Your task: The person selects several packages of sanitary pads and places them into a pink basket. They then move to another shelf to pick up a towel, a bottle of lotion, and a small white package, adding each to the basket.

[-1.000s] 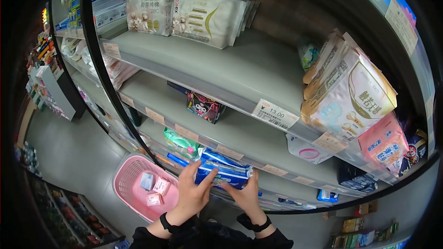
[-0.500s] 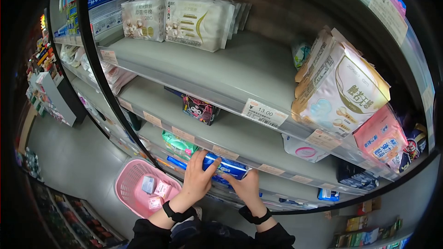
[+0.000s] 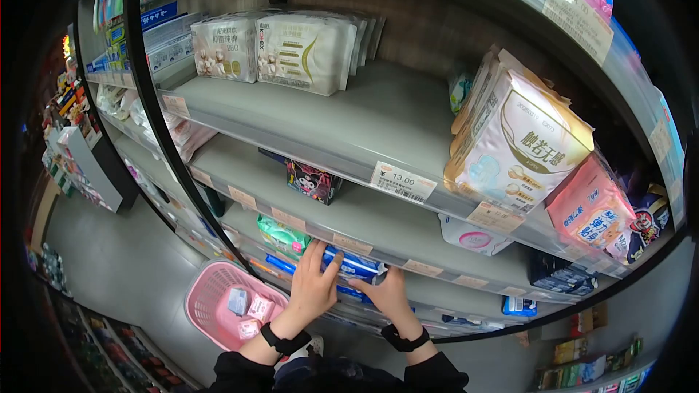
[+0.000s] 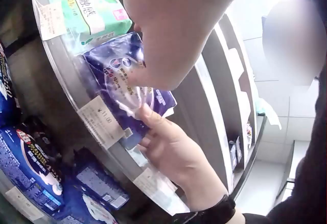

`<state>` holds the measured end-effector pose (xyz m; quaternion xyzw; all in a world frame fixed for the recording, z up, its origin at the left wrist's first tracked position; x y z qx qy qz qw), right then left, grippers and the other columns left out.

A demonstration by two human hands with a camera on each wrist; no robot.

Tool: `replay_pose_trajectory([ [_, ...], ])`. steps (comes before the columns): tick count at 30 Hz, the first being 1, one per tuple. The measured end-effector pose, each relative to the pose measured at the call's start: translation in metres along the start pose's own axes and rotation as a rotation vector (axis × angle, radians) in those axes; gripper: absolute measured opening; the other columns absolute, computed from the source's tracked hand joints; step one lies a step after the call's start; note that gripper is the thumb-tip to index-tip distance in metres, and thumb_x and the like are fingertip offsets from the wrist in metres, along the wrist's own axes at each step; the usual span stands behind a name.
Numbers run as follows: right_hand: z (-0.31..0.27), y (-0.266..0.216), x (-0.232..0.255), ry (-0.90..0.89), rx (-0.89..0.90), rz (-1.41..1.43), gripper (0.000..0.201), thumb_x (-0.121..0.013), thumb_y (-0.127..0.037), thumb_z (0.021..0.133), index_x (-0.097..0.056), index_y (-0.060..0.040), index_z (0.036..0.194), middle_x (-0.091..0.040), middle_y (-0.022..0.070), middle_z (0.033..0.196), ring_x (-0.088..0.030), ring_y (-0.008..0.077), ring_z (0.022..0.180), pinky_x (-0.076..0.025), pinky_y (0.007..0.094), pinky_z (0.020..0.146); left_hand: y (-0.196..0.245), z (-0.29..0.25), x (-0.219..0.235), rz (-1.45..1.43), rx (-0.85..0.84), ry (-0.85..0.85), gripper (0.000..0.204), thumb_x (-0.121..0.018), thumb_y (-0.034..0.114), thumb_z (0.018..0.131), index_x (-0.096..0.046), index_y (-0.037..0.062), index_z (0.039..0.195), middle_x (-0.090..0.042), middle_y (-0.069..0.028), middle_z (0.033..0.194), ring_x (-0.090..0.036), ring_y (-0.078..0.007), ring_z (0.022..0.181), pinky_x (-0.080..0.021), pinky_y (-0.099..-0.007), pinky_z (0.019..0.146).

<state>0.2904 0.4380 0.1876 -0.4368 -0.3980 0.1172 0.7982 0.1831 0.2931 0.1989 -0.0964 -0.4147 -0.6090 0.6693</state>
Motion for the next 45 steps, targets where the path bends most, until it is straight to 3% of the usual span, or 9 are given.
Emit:
replay_pose_trajectory([
  [2,-0.005,0.004,0.006,0.029,0.072,0.047,0.074,-0.086,-0.033,0.069,-0.052,0.0042,0.123,-0.064,0.0244,0.108,-0.062,0.0387,0.102,-0.049,0.0411,0.088,0.009,0.001,0.01,-0.001,-0.003,0.008,0.047,-0.065,0.006,0.076,-0.057,0.0063,0.122,-0.043,-0.0247,0.135,-0.041,-0.0458,0.126,-0.038,-0.0519,0.102],
  [10,-0.005,0.021,0.0,0.007,0.002,-0.008,0.078,-0.083,-0.034,0.072,-0.046,0.0039,0.129,-0.059,0.0271,0.117,-0.057,0.0445,0.108,-0.046,0.0444,0.093,0.006,0.011,-0.01,0.08,-0.073,-0.195,0.059,-0.064,0.011,0.078,-0.048,0.0092,0.135,-0.044,-0.0209,0.136,-0.036,-0.0405,0.132,-0.027,-0.0527,0.112],
  [16,-0.019,0.014,0.011,0.04,0.053,-0.014,0.074,-0.082,-0.03,0.074,-0.045,0.0033,0.13,-0.054,0.0249,0.125,-0.052,0.0439,0.116,-0.042,0.046,0.098,0.013,0.015,0.002,0.027,-0.085,-0.192,0.056,-0.066,0.011,0.075,-0.051,0.0074,0.129,-0.045,-0.0236,0.132,-0.035,-0.0445,0.13,-0.023,-0.0557,0.113],
  [18,-0.03,0.014,0.018,0.187,0.128,-0.01,0.062,-0.081,-0.018,0.074,-0.051,0.0017,0.124,-0.056,0.0189,0.116,-0.057,0.036,0.106,-0.046,0.0403,0.092,0.018,0.016,0.007,0.037,-0.082,-0.198,0.056,-0.067,0.011,0.075,-0.051,0.0083,0.129,-0.045,-0.0235,0.131,-0.035,-0.0442,0.13,-0.022,-0.0562,0.113],
  [22,-0.053,0.018,0.036,0.187,0.095,0.017,0.048,-0.073,-0.016,0.08,-0.056,-0.0007,0.122,-0.057,0.0198,0.121,-0.054,0.0386,0.114,-0.042,0.0429,0.099,0.024,0.018,0.011,0.05,-0.064,-0.183,0.058,-0.067,0.011,0.073,-0.052,0.0109,0.129,-0.045,-0.023,0.13,-0.034,-0.0431,0.132,-0.02,-0.0577,0.113],
  [28,-0.08,0.037,0.056,0.333,0.197,-0.238,0.022,-0.066,-0.007,0.081,-0.064,-0.0035,0.103,-0.064,0.0128,0.107,-0.057,0.034,0.11,-0.04,0.0449,0.098,0.016,0.019,-0.007,0.064,-0.076,-0.185,0.056,-0.065,0.015,0.069,-0.055,0.009,0.124,-0.046,-0.0232,0.129,-0.035,-0.0422,0.13,-0.017,-0.0583,0.114],
  [36,-0.106,0.047,0.06,0.259,0.179,-0.332,0.021,-0.062,-0.009,0.085,-0.064,-0.0047,0.105,-0.064,0.0126,0.118,-0.054,0.0323,0.121,-0.031,0.05,0.109,0.02,0.02,-0.009,0.074,-0.062,-0.152,0.058,-0.063,0.019,0.068,-0.055,0.0076,0.124,-0.044,-0.0244,0.131,-0.033,-0.044,0.131,-0.018,-0.0582,0.114],
  [43,-0.109,0.045,0.066,0.207,0.181,-0.297,0.025,-0.062,-0.009,0.085,-0.063,-0.0035,0.109,-0.063,0.0143,0.12,-0.054,0.0332,0.122,-0.031,0.0511,0.109,0.041,-0.015,0.021,-0.064,0.062,0.021,0.062,-0.066,0.01,0.072,-0.051,0.0097,0.132,-0.035,-0.0242,0.144,-0.026,-0.0456,0.138,-0.026,-0.0568,0.11],
  [45,-0.102,0.04,0.068,0.198,0.142,-0.192,0.029,-0.062,-0.011,0.086,-0.061,-0.0012,0.114,-0.063,0.0185,0.119,-0.053,0.0346,0.122,-0.033,0.0493,0.108,0.041,-0.036,0.029,-0.083,0.097,0.058,0.054,-0.067,0.008,0.072,-0.055,0.0081,0.125,-0.038,-0.0227,0.142,-0.029,-0.0449,0.137,-0.03,-0.0541,0.109],
])
Point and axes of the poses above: each hand's wrist, its own z-axis towards the middle knuckle, its own x-axis out of the back of the hand, y = z × x, the point moved 2 cm from there along z, towards the middle knuckle
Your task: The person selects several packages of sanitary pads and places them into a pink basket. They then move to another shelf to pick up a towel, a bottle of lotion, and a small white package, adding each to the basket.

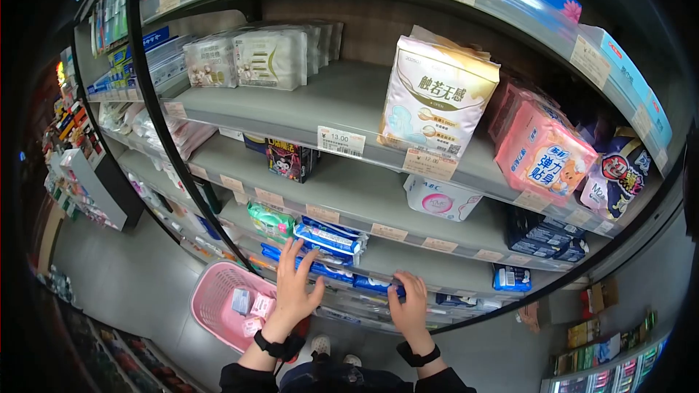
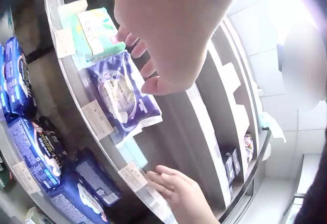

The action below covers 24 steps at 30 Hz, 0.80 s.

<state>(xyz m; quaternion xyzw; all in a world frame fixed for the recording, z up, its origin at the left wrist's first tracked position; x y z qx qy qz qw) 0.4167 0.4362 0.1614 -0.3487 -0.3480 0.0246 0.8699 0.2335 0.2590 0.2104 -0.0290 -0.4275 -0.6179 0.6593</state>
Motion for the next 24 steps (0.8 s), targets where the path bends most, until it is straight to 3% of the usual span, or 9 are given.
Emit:
replay_pose_trajectory([
  [1,0.008,-0.004,-0.002,-0.006,0.006,0.006,0.029,-0.062,-0.011,0.086,-0.061,-0.0012,0.114,-0.063,0.0185,0.119,-0.053,0.0346,0.122,-0.033,0.0493,0.108,-0.007,-0.015,0.002,-0.032,0.045,-0.027,0.048,-0.067,0.008,0.073,-0.057,0.0073,0.12,-0.04,-0.0219,0.14,-0.031,-0.045,0.136,-0.03,-0.0533,0.109],
  [3,0.023,-0.008,-0.009,0.033,-0.181,0.366,0.04,-0.064,-0.012,0.087,-0.055,0.0024,0.123,-0.06,0.0225,0.123,-0.054,0.0346,0.122,-0.035,0.0459,0.107,-0.009,-0.037,0.013,-0.094,0.119,-0.037,0.03,-0.066,0.006,0.074,-0.062,0.0047,0.104,-0.049,-0.0193,0.13,-0.042,-0.0426,0.127,-0.036,-0.0483,0.105],
  [6,0.049,0.041,-0.06,0.03,-0.226,0.694,0.056,-0.058,-0.018,0.092,-0.039,0.0033,0.139,-0.047,0.0206,0.141,-0.042,0.0275,0.135,-0.03,0.0389,0.111,-0.012,-0.081,0.028,-0.14,0.246,-0.044,0.027,-0.065,0.004,0.075,-0.062,0.0034,0.102,-0.054,-0.0187,0.123,-0.05,-0.0394,0.118,-0.041,-0.0449,0.099],
  [7,0.064,0.036,-0.061,0.018,-0.219,0.704,0.056,-0.058,-0.018,0.092,-0.039,0.0033,0.139,-0.047,0.0206,0.141,-0.042,0.0275,0.135,-0.03,0.0389,0.111,-0.008,-0.094,0.034,-0.134,0.267,-0.022,0.025,-0.064,0.004,0.074,-0.063,0.0023,0.099,-0.058,-0.018,0.116,-0.055,-0.0369,0.11,-0.044,-0.0422,0.095],
  [9,0.094,0.025,-0.069,-0.273,-0.558,0.716,0.059,-0.052,-0.034,0.096,-0.038,0.0028,0.14,-0.039,0.0187,0.148,-0.034,0.0263,0.14,-0.027,0.0334,0.112,-0.008,-0.125,0.043,-0.121,0.341,-0.014,0.024,-0.064,0.004,0.074,-0.063,0.0021,0.098,-0.059,-0.018,0.115,-0.055,-0.037,0.109,-0.044,-0.0423,0.095],
  [15,0.106,0.025,-0.102,-0.278,-0.556,0.871,0.066,-0.043,-0.047,0.097,-0.04,0.0018,0.141,-0.043,0.013,0.144,-0.035,0.0225,0.135,-0.024,0.0321,0.112,-0.007,-0.215,0.058,-0.028,0.596,0.025,0.022,-0.065,0.005,0.074,-0.064,0.0028,0.095,-0.064,-0.0167,0.107,-0.06,-0.0363,0.102,-0.047,-0.0402,0.09],
  [18,0.104,0.053,-0.124,-0.274,-0.487,0.911,0.067,-0.042,-0.049,0.098,-0.039,0.0005,0.143,-0.043,0.0111,0.143,-0.035,0.0212,0.134,-0.023,0.0316,0.112,-0.003,-0.236,0.064,-0.066,0.696,0.082,0.02,-0.065,0.005,0.074,-0.065,0.0029,0.094,-0.064,-0.0162,0.105,-0.06,-0.0368,0.1,-0.047,-0.0408,0.09],
  [22,0.099,0.038,-0.106,-0.225,-0.422,0.79,0.063,-0.046,-0.042,0.098,-0.04,0.003,0.141,-0.045,0.018,0.142,-0.039,0.0266,0.134,-0.028,0.0336,0.11,0.002,-0.221,0.064,-0.065,0.713,0.019,0.024,-0.065,0.005,0.075,-0.064,0.0033,0.099,-0.063,-0.0163,0.109,-0.059,-0.0369,0.105,-0.046,-0.0407,0.092],
  [24,0.094,0.03,-0.093,-0.189,-0.395,0.727,0.061,-0.048,-0.039,0.098,-0.04,0.0042,0.14,-0.045,0.0215,0.141,-0.041,0.0294,0.133,-0.03,0.0346,0.109,0.009,-0.189,0.056,-0.033,0.529,-0.047,0.034,-0.067,0.007,0.077,-0.06,0.0038,0.11,-0.058,-0.0186,0.119,-0.054,-0.0384,0.113,-0.044,-0.0419,0.097],
])
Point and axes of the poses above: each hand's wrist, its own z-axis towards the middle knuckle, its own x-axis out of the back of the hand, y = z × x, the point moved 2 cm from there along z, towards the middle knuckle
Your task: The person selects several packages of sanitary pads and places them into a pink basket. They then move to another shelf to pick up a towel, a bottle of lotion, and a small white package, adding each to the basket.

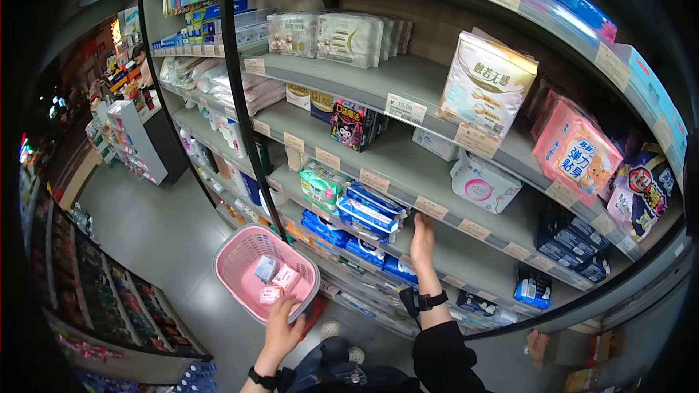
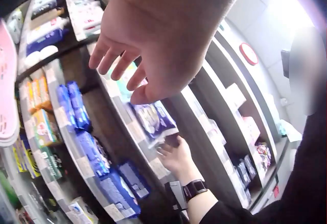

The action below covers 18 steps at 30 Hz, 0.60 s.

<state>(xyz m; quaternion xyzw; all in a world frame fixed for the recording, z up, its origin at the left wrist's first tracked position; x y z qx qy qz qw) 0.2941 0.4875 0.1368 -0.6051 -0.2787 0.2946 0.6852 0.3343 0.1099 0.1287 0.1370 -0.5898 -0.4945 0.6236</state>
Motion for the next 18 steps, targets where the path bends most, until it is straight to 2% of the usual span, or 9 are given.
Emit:
replay_pose_trajectory([
  [3,-0.014,-0.012,0.011,0.076,0.049,-0.089,0.058,-0.051,-0.035,0.098,-0.041,0.006,0.138,-0.046,0.0267,0.14,-0.043,0.0334,0.133,-0.033,0.0361,0.107,0.038,0.041,-0.013,-0.032,-0.141,-0.07,0.046,-0.067,0.01,0.079,-0.054,0.0054,0.123,-0.047,-0.0214,0.135,-0.044,-0.0413,0.127,-0.038,-0.0453,0.104],
  [5,-0.02,-0.015,0.012,0.088,0.094,-0.094,0.059,-0.05,-0.035,0.097,-0.039,0.0049,0.14,-0.045,0.0253,0.142,-0.042,0.0325,0.134,-0.031,0.0357,0.109,0.065,0.068,-0.023,0.084,-0.307,-0.104,0.06,-0.069,0.013,0.079,-0.047,0.0085,0.135,-0.031,-0.0219,0.148,-0.026,-0.0432,0.14,-0.028,-0.0482,0.112],
  [8,-0.021,-0.017,0.011,0.103,0.147,-0.107,0.06,-0.052,-0.034,0.096,-0.038,0.004,0.14,-0.043,0.0241,0.144,-0.042,0.0322,0.134,-0.032,0.0349,0.109,0.097,0.104,-0.038,0.12,-0.415,-0.087,0.067,-0.072,0.018,0.079,-0.043,0.0106,0.14,-0.022,-0.0226,0.153,-0.015,-0.0463,0.143,-0.022,-0.0527,0.114],
  [9,-0.02,-0.018,0.011,0.074,0.128,-0.103,0.059,-0.052,-0.033,0.096,-0.038,0.0039,0.14,-0.044,0.0238,0.143,-0.041,0.0318,0.134,-0.031,0.0345,0.109,0.103,0.114,-0.044,0.153,-0.444,-0.071,0.074,-0.072,0.027,0.08,-0.039,0.0132,0.145,-0.017,-0.0228,0.155,-0.013,-0.0477,0.143,-0.019,-0.0556,0.114],
  [12,-0.006,-0.022,0.006,0.006,0.059,-0.062,0.06,-0.051,-0.033,0.095,-0.036,0.0026,0.142,-0.044,0.0205,0.144,-0.039,0.0301,0.135,-0.028,0.0339,0.11,0.114,0.144,-0.059,0.206,-0.445,-0.001,0.077,-0.074,0.028,0.079,-0.038,0.0131,0.145,-0.015,-0.0227,0.156,-0.01,-0.0479,0.143,-0.017,-0.0549,0.115],
  [14,0.003,-0.023,0.0,0.082,0.001,-0.027,0.056,-0.052,-0.037,0.096,-0.046,0.0044,0.133,-0.052,0.0229,0.135,-0.045,0.0327,0.13,-0.033,0.0365,0.107,0.11,0.16,-0.068,0.21,-0.46,0.01,0.081,-0.075,0.031,0.077,-0.037,0.0152,0.147,-0.013,-0.0232,0.157,-0.01,-0.0487,0.143,-0.016,-0.0556,0.115],
  [16,0.066,0.084,-0.007,0.111,0.074,-0.151,0.058,-0.048,-0.042,0.098,-0.046,0.0019,0.135,-0.05,0.0217,0.139,-0.043,0.0327,0.132,-0.033,0.0373,0.108,0.107,0.172,-0.076,0.197,-0.454,0.011,0.081,-0.076,0.033,0.076,-0.038,0.0194,0.147,-0.014,-0.0243,0.156,-0.01,-0.0489,0.143,-0.017,-0.0595,0.113],
  [17,0.098,0.132,-0.011,0.14,0.369,-0.447,0.058,-0.044,-0.044,0.099,-0.047,0.001,0.135,-0.047,0.021,0.142,-0.041,0.0335,0.133,-0.033,0.0381,0.109,0.104,0.175,-0.081,0.21,-0.466,0.008,0.081,-0.076,0.034,0.076,-0.039,0.0205,0.146,-0.015,-0.0249,0.156,-0.01,-0.0491,0.143,-0.016,-0.0596,0.113],
  [18,0.112,0.12,-0.01,0.158,0.387,-0.442,0.058,-0.044,-0.044,0.099,-0.047,0.001,0.135,-0.047,0.021,0.142,-0.041,0.0335,0.133,-0.033,0.0381,0.109,0.103,0.176,-0.084,0.234,-0.468,0.0,0.078,-0.075,0.035,0.076,-0.041,0.0199,0.145,-0.016,-0.0249,0.155,-0.011,-0.0488,0.143,-0.014,-0.0594,0.113],
])
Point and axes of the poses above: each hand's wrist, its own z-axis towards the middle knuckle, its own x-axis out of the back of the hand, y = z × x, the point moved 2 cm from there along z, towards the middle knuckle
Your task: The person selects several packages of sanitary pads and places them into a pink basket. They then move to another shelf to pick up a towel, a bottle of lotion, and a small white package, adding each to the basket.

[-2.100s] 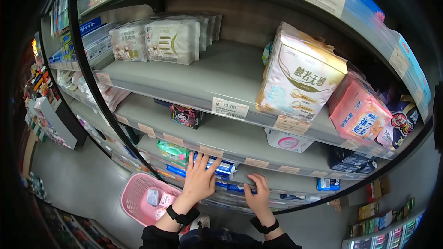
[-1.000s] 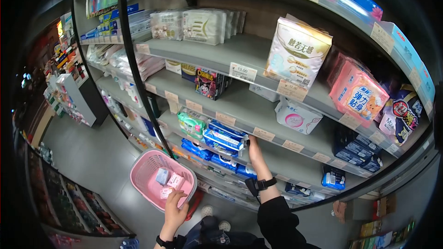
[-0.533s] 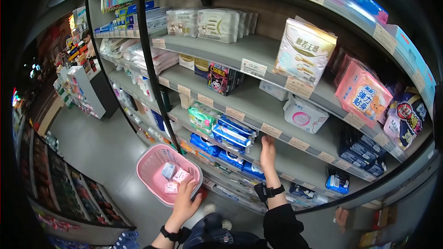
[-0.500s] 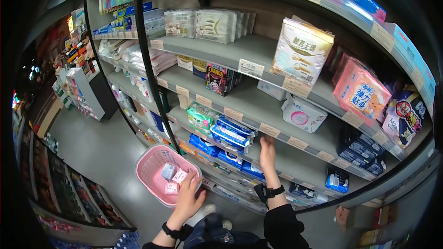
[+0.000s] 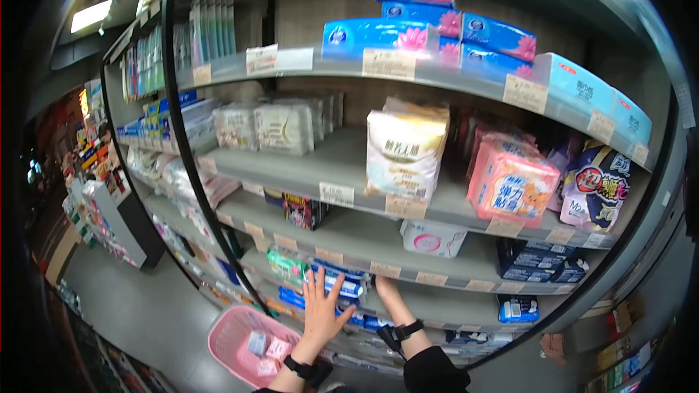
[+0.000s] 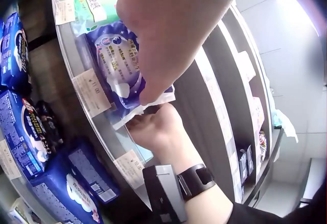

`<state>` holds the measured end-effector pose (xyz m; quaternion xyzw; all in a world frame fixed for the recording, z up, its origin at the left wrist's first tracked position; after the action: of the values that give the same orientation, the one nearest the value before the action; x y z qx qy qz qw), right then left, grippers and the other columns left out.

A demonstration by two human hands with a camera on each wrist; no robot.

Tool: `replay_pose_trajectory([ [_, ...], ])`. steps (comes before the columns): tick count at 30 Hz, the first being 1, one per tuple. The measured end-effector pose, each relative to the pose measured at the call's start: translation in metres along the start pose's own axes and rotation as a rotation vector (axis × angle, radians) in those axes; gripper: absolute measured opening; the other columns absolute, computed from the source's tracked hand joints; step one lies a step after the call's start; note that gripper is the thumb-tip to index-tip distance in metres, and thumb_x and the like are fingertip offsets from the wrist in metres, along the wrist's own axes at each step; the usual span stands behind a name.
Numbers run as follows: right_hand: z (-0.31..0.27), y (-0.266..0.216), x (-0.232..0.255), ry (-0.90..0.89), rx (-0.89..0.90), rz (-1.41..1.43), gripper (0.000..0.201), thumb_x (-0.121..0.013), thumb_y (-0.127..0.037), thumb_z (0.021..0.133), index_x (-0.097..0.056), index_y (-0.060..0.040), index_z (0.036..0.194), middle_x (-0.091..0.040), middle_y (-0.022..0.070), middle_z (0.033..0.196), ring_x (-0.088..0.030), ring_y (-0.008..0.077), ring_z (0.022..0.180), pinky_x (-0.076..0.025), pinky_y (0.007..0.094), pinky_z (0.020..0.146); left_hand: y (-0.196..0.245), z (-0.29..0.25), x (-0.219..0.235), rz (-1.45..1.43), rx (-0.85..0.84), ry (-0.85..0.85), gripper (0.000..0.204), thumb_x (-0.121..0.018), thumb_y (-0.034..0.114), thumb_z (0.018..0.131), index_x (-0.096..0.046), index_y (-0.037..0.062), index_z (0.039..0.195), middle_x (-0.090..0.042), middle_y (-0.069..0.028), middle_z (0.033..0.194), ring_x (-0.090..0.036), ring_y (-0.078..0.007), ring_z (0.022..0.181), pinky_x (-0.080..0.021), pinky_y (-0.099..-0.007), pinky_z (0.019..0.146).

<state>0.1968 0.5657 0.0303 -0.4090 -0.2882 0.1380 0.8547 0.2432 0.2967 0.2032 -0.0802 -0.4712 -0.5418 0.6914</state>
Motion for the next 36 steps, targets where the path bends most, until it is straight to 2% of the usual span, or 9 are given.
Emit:
replay_pose_trajectory([
  [6,-0.002,-0.005,-0.006,0.011,-0.015,0.08,0.057,-0.044,-0.044,0.099,-0.047,0.0009,0.134,-0.047,0.0212,0.141,-0.042,0.0341,0.133,-0.033,0.0385,0.108,-0.003,0.007,-0.007,0.077,-0.034,0.01,0.069,-0.076,0.039,0.074,-0.051,0.0101,0.132,-0.024,-0.0248,0.152,-0.015,-0.0457,0.143,-0.01,-0.0611,0.113],
  [8,-0.041,0.017,0.004,0.008,-0.029,0.101,0.057,-0.044,-0.044,0.099,-0.047,0.0009,0.134,-0.047,0.0212,0.141,-0.042,0.0342,0.133,-0.033,0.0386,0.108,-0.006,0.014,-0.012,0.097,-0.046,0.0,0.07,-0.075,0.043,0.074,-0.052,0.0073,0.13,-0.031,-0.0251,0.148,-0.018,-0.045,0.142,-0.011,-0.061,0.113],
  [12,-0.051,0.017,0.013,-0.011,-0.069,0.134,0.056,-0.043,-0.043,0.099,-0.048,0.0008,0.134,-0.047,0.0213,0.141,-0.042,0.0346,0.133,-0.033,0.0388,0.108,-0.001,0.038,-0.01,0.093,-0.114,-0.015,0.073,-0.074,0.048,0.072,-0.054,0.0051,0.127,-0.042,-0.0248,0.137,-0.028,-0.046,0.136,-0.017,-0.0616,0.112],
  [17,-0.048,-0.014,0.039,-0.063,-0.143,0.181,0.055,-0.043,-0.043,0.099,-0.048,0.0007,0.133,-0.047,0.0215,0.141,-0.042,0.035,0.132,-0.034,0.0391,0.108,-0.005,0.071,-0.019,0.062,-0.23,0.017,0.065,-0.071,0.048,0.07,-0.062,0.0049,0.119,-0.059,-0.0197,0.119,-0.05,-0.0387,0.115,-0.031,-0.0526,0.105],
  [28,-0.031,-0.152,0.08,-0.26,-0.322,0.339,0.054,-0.043,-0.042,0.099,-0.049,0.0006,0.132,-0.047,0.0218,0.141,-0.043,0.036,0.132,-0.034,0.0398,0.107,-0.006,0.066,-0.021,0.084,-0.234,0.029,0.066,-0.072,0.046,0.068,-0.061,0.0036,0.118,-0.059,-0.0205,0.118,-0.049,-0.0395,0.117,-0.03,-0.052,0.105],
  [30,-0.046,-0.175,0.1,-0.304,-0.235,0.264,0.048,-0.047,-0.036,0.098,-0.051,-0.0003,0.129,-0.05,0.0242,0.136,-0.047,0.039,0.126,-0.037,0.0415,0.105,-0.007,0.063,-0.016,0.015,-0.256,0.037,0.068,-0.073,0.044,0.068,-0.059,0.0037,0.12,-0.056,-0.0205,0.121,-0.047,-0.0395,0.117,-0.031,-0.0524,0.104],
  [32,-0.06,-0.194,0.118,-0.183,-0.133,0.157,0.042,-0.053,-0.029,0.095,-0.053,-0.0003,0.126,-0.052,0.0255,0.132,-0.05,0.0437,0.119,-0.038,0.0429,0.103,-0.009,0.055,-0.01,-0.058,-0.227,-0.031,0.071,-0.075,0.042,0.07,-0.056,0.0038,0.126,-0.048,-0.0217,0.131,-0.041,-0.0418,0.124,-0.029,-0.0547,0.107],
  [34,-0.077,-0.181,0.12,-0.102,-0.116,0.1,0.036,-0.057,-0.022,0.092,-0.057,0.0,0.119,-0.055,0.0242,0.126,-0.051,0.0446,0.116,-0.04,0.044,0.101,-0.012,0.04,-0.008,0.011,-0.252,0.098,0.071,-0.075,0.043,0.075,-0.053,0.0043,0.131,-0.041,-0.0237,0.138,-0.034,-0.044,0.131,-0.024,-0.058,0.11],
  [36,-0.092,-0.181,0.131,0.065,0.113,-0.107,0.028,-0.059,-0.018,0.089,-0.06,-0.0016,0.112,-0.057,0.0223,0.121,-0.05,0.043,0.116,-0.04,0.0448,0.1,-0.017,0.022,-0.012,0.033,-0.209,0.03,0.074,-0.073,0.043,0.078,-0.047,0.0077,0.137,-0.029,-0.0262,0.147,-0.024,-0.048,0.137,-0.019,-0.0596,0.112],
])
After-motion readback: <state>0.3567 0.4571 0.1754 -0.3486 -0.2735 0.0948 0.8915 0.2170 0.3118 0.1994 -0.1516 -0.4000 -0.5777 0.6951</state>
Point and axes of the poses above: each hand's wrist, its own z-axis towards the middle knuckle, its own x-axis out of the back of the hand, y = z × x, the point moved 2 cm from there along z, towards the middle knuckle
